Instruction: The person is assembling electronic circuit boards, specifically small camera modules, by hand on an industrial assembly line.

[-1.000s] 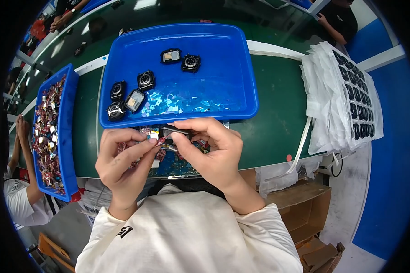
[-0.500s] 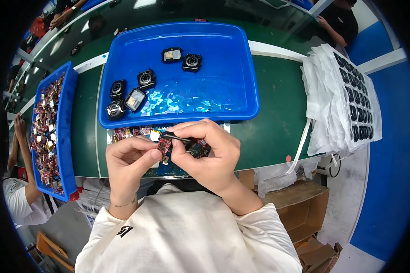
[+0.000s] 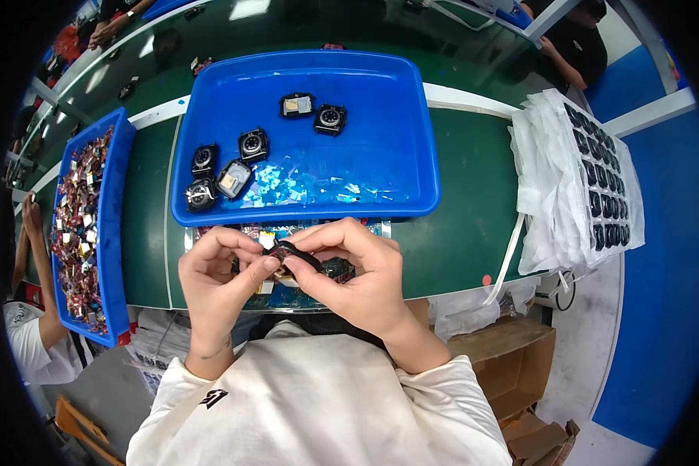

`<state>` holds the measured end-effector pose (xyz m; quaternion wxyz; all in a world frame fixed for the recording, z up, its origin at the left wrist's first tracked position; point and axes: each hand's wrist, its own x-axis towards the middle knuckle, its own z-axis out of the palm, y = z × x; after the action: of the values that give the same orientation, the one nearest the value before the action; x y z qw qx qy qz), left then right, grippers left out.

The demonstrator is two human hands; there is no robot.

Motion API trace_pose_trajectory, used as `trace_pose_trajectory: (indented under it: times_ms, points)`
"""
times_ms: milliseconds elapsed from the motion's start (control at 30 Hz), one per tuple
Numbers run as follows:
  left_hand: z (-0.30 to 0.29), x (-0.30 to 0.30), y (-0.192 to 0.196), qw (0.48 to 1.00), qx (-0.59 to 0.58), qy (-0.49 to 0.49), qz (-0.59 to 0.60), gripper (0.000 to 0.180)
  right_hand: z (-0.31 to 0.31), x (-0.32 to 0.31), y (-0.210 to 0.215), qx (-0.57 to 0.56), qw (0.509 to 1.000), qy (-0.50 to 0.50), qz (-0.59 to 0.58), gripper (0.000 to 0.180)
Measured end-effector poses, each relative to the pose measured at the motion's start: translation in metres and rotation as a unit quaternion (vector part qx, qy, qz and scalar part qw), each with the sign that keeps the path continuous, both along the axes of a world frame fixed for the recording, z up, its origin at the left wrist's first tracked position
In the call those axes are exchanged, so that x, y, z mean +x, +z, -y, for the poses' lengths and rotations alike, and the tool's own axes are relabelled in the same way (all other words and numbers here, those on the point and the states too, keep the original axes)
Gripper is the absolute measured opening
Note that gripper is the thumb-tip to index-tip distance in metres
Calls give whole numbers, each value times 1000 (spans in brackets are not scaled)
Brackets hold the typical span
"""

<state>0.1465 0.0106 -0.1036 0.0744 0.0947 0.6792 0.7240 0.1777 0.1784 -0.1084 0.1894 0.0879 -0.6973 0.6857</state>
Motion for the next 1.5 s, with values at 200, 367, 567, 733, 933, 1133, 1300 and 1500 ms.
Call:
trace_pose_trajectory:
  times_ms: [200,367,567,733,933,1133,1300,1500]
  points:
    - [-2,-2,-1,998,-42,-28,-43,22,-16,-4,13,-21,997,40,69,20]
    - [0,1,-1,996,1,-29,-84,17,-80,-80,32,-22,995,-18,91,16]
    - [3,2,0,977,-79,-41,-192,4,-227,-199,-14,28,948,-307,79,18]
    - [4,2,-2,956,-164,-24,-244,7,-286,-216,-46,199,830,-499,149,22]
    - [-3,1,-11,901,-291,-50,-318,23,-303,-220,-57,209,804,-532,162,24]
    - [-9,1,-4,848,-399,-110,-331,32,-296,-220,-58,223,788,-555,149,26]
    - [-5,2,-11,839,-382,-115,-370,28,-286,-210,-55,141,834,-530,52,23]
    - [2,0,-11,954,-214,14,-211,10,-198,-154,-3,150,958,-242,-42,16]
